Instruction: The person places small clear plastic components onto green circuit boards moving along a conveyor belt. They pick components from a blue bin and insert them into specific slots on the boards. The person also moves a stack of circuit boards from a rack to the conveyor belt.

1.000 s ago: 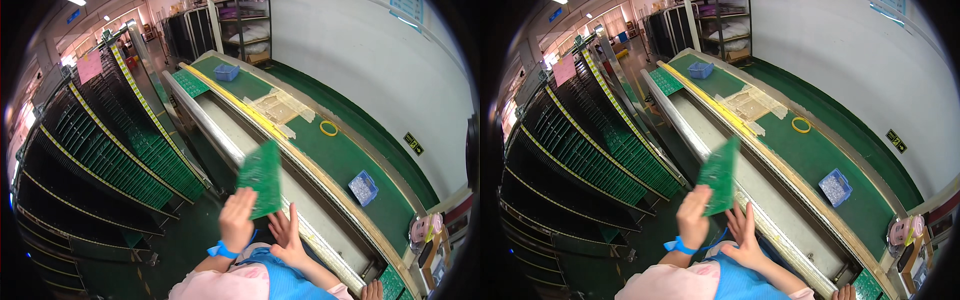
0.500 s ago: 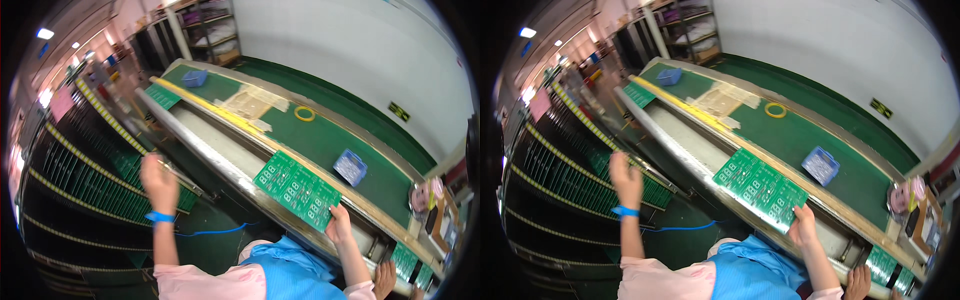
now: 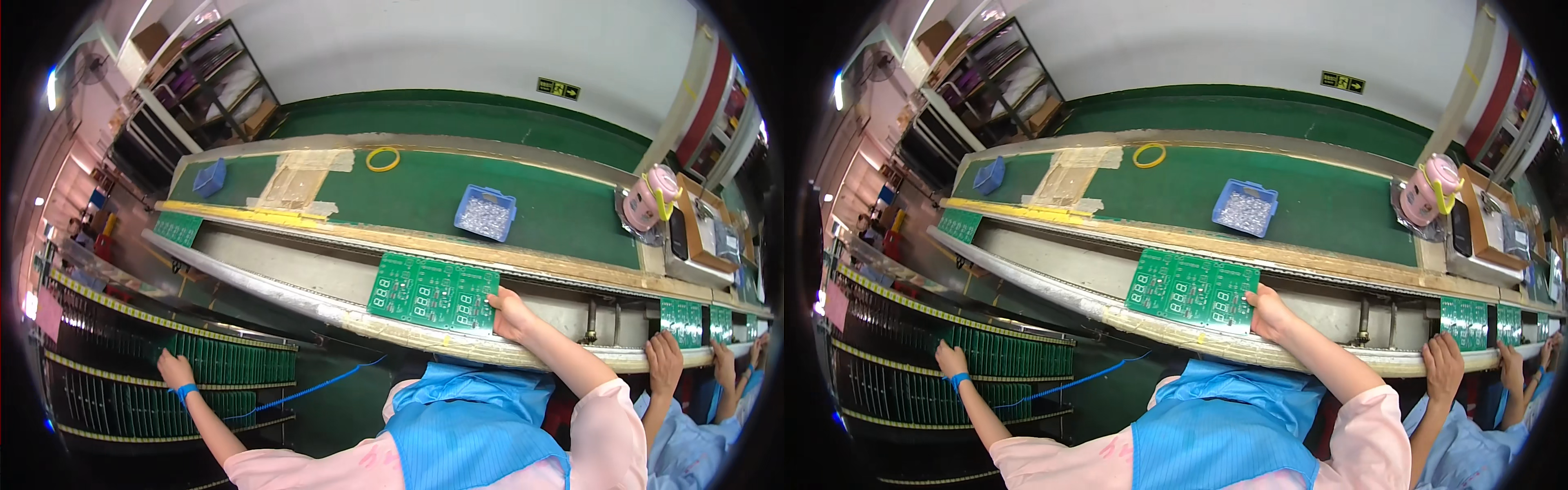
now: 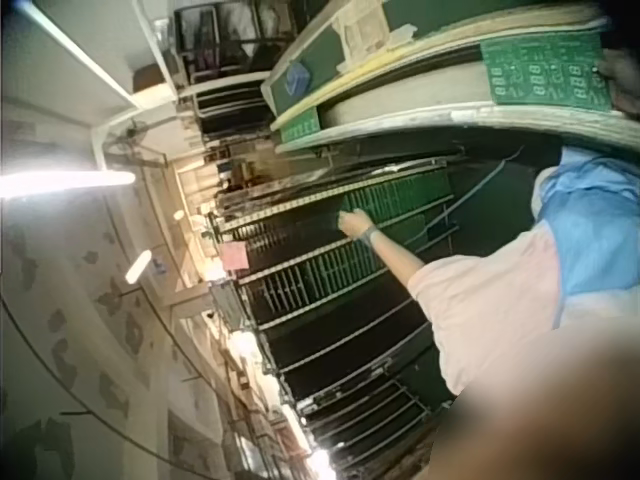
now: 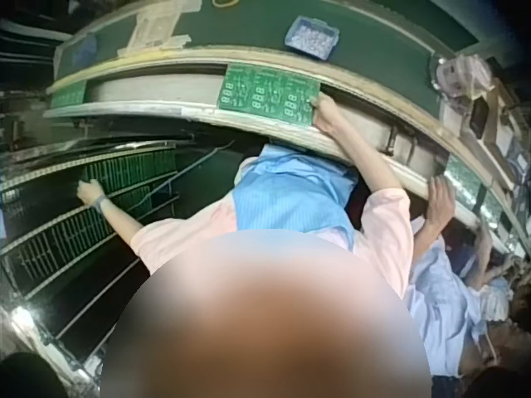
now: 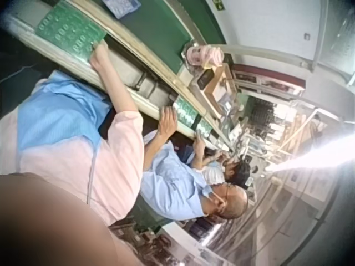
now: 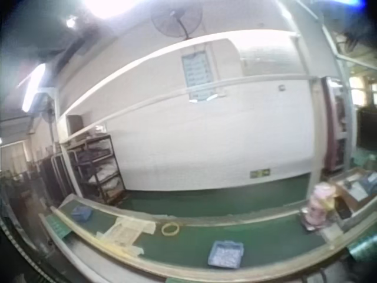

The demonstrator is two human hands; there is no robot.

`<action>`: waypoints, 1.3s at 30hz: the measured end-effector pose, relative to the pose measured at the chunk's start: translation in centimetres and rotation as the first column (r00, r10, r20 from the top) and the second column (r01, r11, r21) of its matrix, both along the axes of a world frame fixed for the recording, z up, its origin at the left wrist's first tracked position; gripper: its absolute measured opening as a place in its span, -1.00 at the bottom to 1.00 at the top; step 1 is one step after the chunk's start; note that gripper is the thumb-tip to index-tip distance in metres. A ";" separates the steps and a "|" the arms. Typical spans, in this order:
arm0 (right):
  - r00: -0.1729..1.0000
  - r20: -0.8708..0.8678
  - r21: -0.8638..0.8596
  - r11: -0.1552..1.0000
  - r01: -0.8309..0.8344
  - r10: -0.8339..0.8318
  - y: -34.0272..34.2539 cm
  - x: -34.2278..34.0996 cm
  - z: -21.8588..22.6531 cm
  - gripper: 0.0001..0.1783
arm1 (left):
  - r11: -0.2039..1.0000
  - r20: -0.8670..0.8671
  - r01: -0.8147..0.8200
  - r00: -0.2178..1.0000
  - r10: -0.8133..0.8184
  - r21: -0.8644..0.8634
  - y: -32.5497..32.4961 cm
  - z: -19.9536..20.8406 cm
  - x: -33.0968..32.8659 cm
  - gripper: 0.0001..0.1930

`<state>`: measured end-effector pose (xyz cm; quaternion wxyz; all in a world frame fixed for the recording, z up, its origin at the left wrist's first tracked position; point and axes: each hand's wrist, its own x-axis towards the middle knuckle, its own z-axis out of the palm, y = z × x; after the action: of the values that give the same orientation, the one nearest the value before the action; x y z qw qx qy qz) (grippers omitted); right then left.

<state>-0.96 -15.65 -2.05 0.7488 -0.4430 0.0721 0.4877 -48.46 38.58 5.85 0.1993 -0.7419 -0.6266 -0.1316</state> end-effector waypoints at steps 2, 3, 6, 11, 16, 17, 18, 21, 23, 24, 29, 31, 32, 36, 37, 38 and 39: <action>0.999 0.034 0.001 1.000 -0.011 0.011 0.0 -0.1 0.1 -0.61 | 0.994 0.011 0.045 0.999 -0.047 0.100 1.3 -0.6 -1.5 -0.45; 0.999 0.047 0.002 1.000 -0.007 0.007 -0.1 -0.1 0.0 -0.62 | 0.999 0.009 0.022 1.000 -0.023 0.029 1.6 -0.7 -1.5 -0.40; 0.998 0.050 0.006 0.999 0.040 -0.040 0.0 -0.1 -0.4 -0.63 | 0.998 -0.103 -0.052 0.993 0.048 -0.032 3.0 -1.4 -1.6 -0.34; 0.997 0.042 -0.008 0.998 0.058 -0.058 0.0 0.2 -0.7 -0.63 | 0.986 -0.112 -0.138 0.985 0.128 -0.092 3.4 -2.9 -0.7 -0.30; 0.998 0.038 0.025 0.998 0.056 -0.057 0.3 0.2 -1.7 -0.62 | 0.991 -0.186 -0.118 0.974 0.129 0.069 1.4 -3.2 -1.2 -0.35; 0.997 0.073 -0.038 0.999 0.039 -0.036 0.0 0.4 -1.5 -0.70 | 0.994 -0.166 -0.109 0.980 0.113 0.031 -0.6 -2.9 0.9 -0.34; 0.996 0.093 -0.078 0.997 -0.004 0.012 0.5 0.3 -1.4 -0.75 | 0.996 -0.154 -0.058 0.986 0.067 0.065 -0.9 -2.5 -0.4 -0.29; 0.951 0.078 -0.216 0.937 -0.276 0.298 1.3 2.0 -2.9 -0.84 | 0.974 -0.090 0.171 0.983 -0.159 0.146 -2.9 -2.1 -1.4 -0.35; 0.946 0.062 -0.206 0.932 -0.298 0.317 4.8 1.3 -1.2 -0.80 | 0.926 -0.003 0.290 0.955 -0.298 0.241 -4.3 -2.3 -1.6 -0.50; 0.946 0.055 -0.204 0.931 -0.302 0.319 6.1 1.0 -0.6 -0.76 | 0.916 0.087 0.314 0.935 -0.344 0.251 -4.9 -2.9 -2.2 -0.53; 0.963 -0.019 -0.016 0.963 -0.269 0.269 13.5 0.2 -2.1 -0.87 | 0.835 0.193 0.448 0.832 -0.521 0.319 -11.7 -4.2 0.1 -0.43; 0.954 -0.104 0.126 0.956 -0.267 0.280 15.1 -0.3 -1.4 -0.76 | 0.761 0.156 0.511 0.781 -0.605 0.400 -14.9 -4.4 1.5 -0.47; 0.965 -0.050 0.072 0.964 -0.255 0.259 15.3 -1.2 -0.3 -0.69 | 0.712 0.124 0.554 0.745 -0.655 0.430 -16.5 -4.0 2.6 -0.50; 0.894 0.116 0.191 0.873 -0.449 0.434 13.0 -5.3 5.1 -0.29 | 0.549 -0.013 0.645 0.654 -0.756 0.532 -24.6 -2.3 10.2 -0.76; 0.839 0.139 0.247 0.802 -0.543 0.526 12.6 -7.0 6.6 -0.29 | 0.521 0.010 0.727 0.579 -0.815 0.447 -26.5 -2.2 12.0 -0.77; 0.799 0.213 0.190 0.778 -0.599 0.563 12.0 -8.7 8.3 -0.31 | 0.469 0.046 0.803 0.488 -0.872 0.367 -28.1 -2.1 14.1 -0.78; 0.790 0.198 0.207 0.763 -0.612 0.580 11.8 -10.2 9.0 -0.31 | 0.316 0.051 0.885 0.318 -0.947 0.343 -29.6 -1.8 16.0 -0.73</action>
<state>-11.18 -3.87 6.98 0.6090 -0.3696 -0.1832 0.6775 -32.50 8.97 4.07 0.1020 -0.9113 -0.0864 -0.3894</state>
